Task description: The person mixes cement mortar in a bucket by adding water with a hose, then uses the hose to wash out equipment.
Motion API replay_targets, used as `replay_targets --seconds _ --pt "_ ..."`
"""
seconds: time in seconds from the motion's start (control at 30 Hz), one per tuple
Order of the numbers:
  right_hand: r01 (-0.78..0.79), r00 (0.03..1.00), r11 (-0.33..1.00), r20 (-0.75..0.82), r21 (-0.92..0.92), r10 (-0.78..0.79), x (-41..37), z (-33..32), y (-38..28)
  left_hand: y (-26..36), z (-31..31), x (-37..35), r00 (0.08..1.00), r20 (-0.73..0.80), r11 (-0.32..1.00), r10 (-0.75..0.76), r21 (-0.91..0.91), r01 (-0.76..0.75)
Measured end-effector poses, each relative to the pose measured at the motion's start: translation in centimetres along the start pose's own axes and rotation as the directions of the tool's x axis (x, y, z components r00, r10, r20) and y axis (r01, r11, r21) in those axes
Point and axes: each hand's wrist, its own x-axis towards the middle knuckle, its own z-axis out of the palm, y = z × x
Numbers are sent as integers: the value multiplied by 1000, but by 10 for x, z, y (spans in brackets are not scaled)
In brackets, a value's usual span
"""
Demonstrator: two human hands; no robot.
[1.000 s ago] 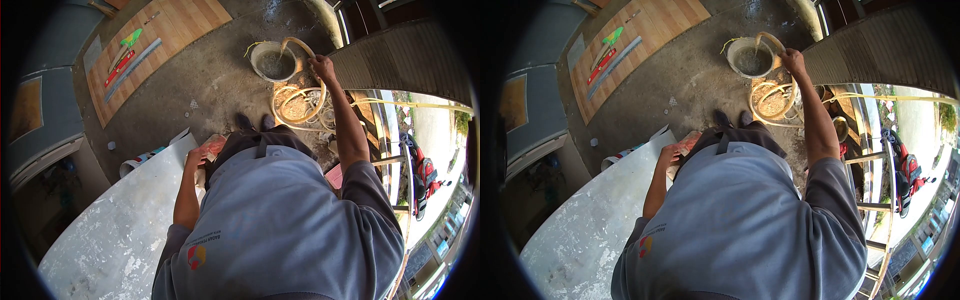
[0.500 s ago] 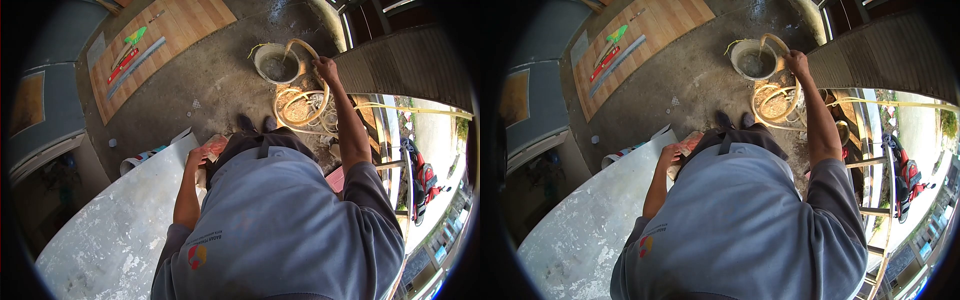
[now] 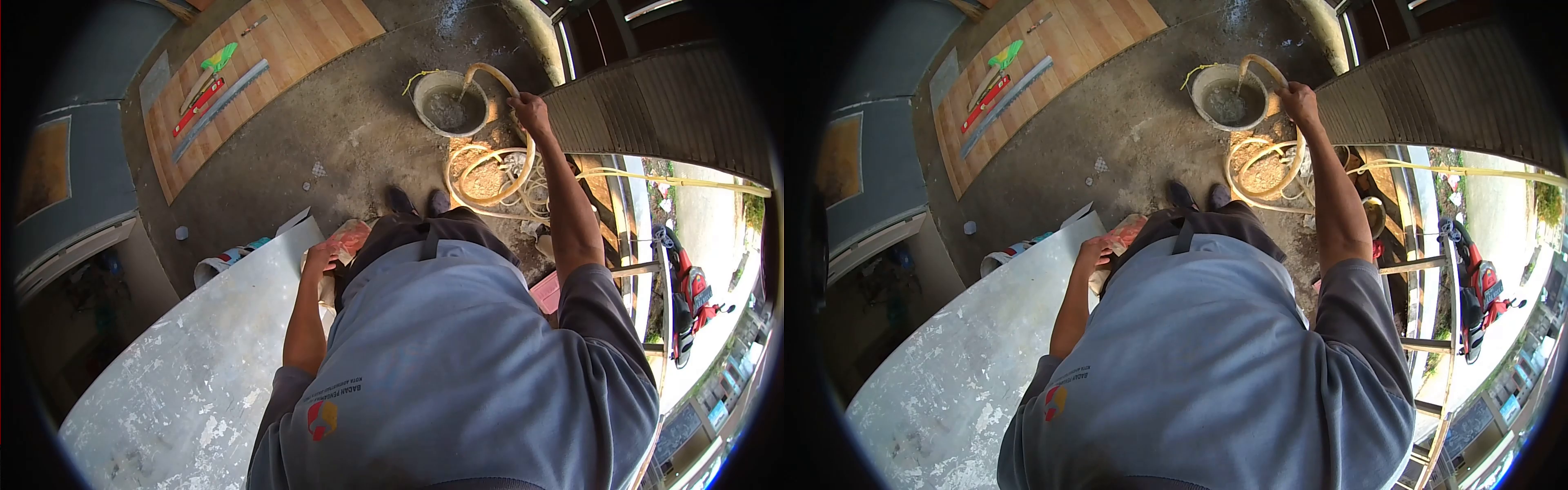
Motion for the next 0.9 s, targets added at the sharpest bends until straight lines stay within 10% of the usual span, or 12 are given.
replay_targets --seconds 0.9 --pt "-37 997 998 -65 -44 35 -8 1 -10 -4 5 -1 1000 -6 1000 -14 4 14"
